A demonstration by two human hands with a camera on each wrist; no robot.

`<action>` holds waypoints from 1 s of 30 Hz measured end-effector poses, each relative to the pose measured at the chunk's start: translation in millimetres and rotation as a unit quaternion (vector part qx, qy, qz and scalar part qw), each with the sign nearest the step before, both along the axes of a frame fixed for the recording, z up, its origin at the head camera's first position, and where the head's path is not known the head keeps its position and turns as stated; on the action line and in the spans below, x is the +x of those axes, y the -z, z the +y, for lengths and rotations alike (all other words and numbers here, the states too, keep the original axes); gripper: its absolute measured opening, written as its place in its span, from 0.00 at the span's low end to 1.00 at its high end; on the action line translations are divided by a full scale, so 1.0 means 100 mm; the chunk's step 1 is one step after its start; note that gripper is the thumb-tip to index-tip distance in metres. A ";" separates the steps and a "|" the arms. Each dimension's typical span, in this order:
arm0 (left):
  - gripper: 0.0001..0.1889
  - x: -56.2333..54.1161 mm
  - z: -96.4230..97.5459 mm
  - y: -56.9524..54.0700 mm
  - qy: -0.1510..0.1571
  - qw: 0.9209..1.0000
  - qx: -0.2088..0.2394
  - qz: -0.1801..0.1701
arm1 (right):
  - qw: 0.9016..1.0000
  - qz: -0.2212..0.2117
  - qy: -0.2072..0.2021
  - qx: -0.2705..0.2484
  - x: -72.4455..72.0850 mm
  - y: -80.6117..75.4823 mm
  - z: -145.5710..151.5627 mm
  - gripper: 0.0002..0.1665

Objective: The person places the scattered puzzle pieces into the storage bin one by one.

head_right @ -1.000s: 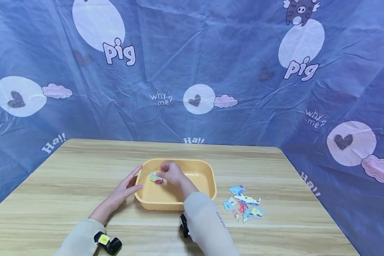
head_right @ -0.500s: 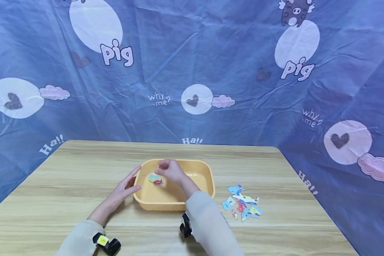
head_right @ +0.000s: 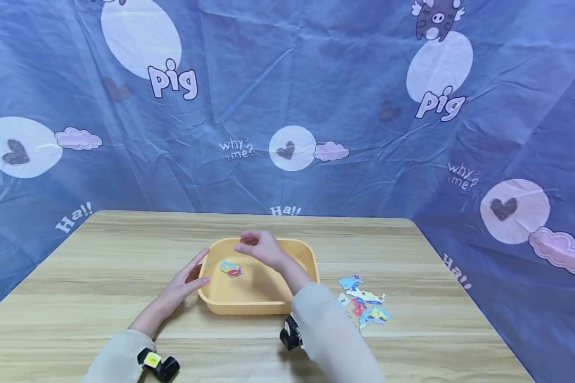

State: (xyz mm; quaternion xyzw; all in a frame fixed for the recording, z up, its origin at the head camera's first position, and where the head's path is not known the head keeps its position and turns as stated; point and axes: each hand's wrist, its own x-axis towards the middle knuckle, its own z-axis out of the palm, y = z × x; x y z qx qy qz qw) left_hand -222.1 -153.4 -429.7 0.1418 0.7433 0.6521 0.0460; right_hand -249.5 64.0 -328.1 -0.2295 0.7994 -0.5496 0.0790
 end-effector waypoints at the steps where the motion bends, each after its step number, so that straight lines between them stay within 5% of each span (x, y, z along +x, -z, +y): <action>1: 0.34 0.00 0.00 0.00 0.000 1.000 0.000 0.000 | 1.000 0.001 0.000 -0.001 -0.01 -0.01 0.03 0.21; 10: 0.34 0.00 0.00 -0.01 -0.003 1.000 0.001 -0.001 | 0.999 0.035 0.011 -0.007 -0.13 -0.01 0.32 0.21; 20: 0.35 0.01 -0.01 -0.04 0.011 1.000 0.014 -0.007 | 0.998 0.045 0.029 -0.030 0.00 -0.19 0.78 0.22; 28: 0.35 0.15 0.04 -0.28 0.012 1.000 0.007 -0.015 | 0.997 0.050 0.066 -0.007 0.11 -0.17 1.25 0.23; 30: 0.35 0.12 0.03 -0.23 0.011 1.000 0.003 -0.013 | 0.996 0.054 0.071 -0.008 0.13 -0.15 1.34 0.23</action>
